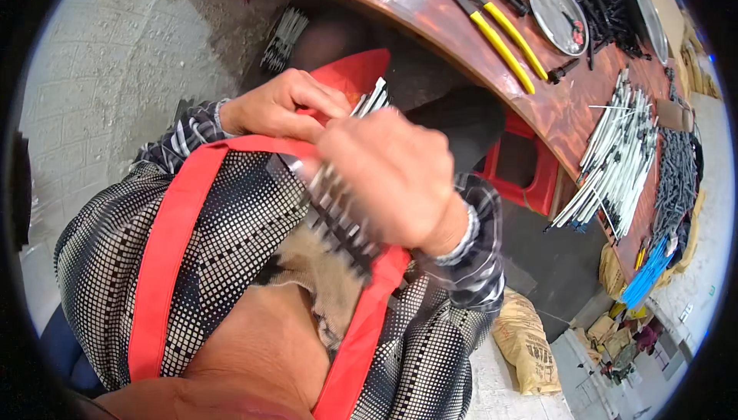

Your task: The person weaves wire through a bundle of tipped rods by hand, spreads them out, and handles plastic components from the table.

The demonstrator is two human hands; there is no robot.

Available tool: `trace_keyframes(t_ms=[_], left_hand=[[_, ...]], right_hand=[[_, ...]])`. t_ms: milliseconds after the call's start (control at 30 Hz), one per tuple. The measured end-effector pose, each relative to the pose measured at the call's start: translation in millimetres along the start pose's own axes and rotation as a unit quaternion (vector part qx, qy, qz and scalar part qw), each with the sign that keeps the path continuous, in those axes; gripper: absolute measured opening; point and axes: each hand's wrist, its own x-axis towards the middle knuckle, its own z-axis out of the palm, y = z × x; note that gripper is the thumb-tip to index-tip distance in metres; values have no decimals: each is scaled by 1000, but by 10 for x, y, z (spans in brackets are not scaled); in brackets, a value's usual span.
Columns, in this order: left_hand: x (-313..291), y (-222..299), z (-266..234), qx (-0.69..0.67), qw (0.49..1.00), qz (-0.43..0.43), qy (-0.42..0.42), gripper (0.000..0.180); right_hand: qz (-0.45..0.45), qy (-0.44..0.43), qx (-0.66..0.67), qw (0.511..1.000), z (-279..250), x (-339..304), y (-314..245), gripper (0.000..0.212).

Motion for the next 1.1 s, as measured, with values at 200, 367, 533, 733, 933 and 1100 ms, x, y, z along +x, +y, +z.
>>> trace_keyframes(t_ms=[200,367,533,733,933,1100], left_hand=[[-228,-234,74,-38,977,-115,175,19],[-87,-382,65,-101,934,-185,289,24],[3,-543,-12,-101,922,-218,304,28],[68,-617,-23,-107,924,-236,282,27],[238,-703,-134,-85,920,-241,299,26],[355,-713,-57,-167,916,-227,287,27]], right_hand=[[-52,-13,-57,997,321,-185,-228,27],[-82,-15,-69,994,438,-228,-285,28],[-72,-21,-65,995,491,-256,-294,29],[-72,-17,-52,996,526,-281,-306,29],[-73,-12,-52,996,551,-287,-276,30],[-67,-5,-48,997,570,-293,-278,29]])
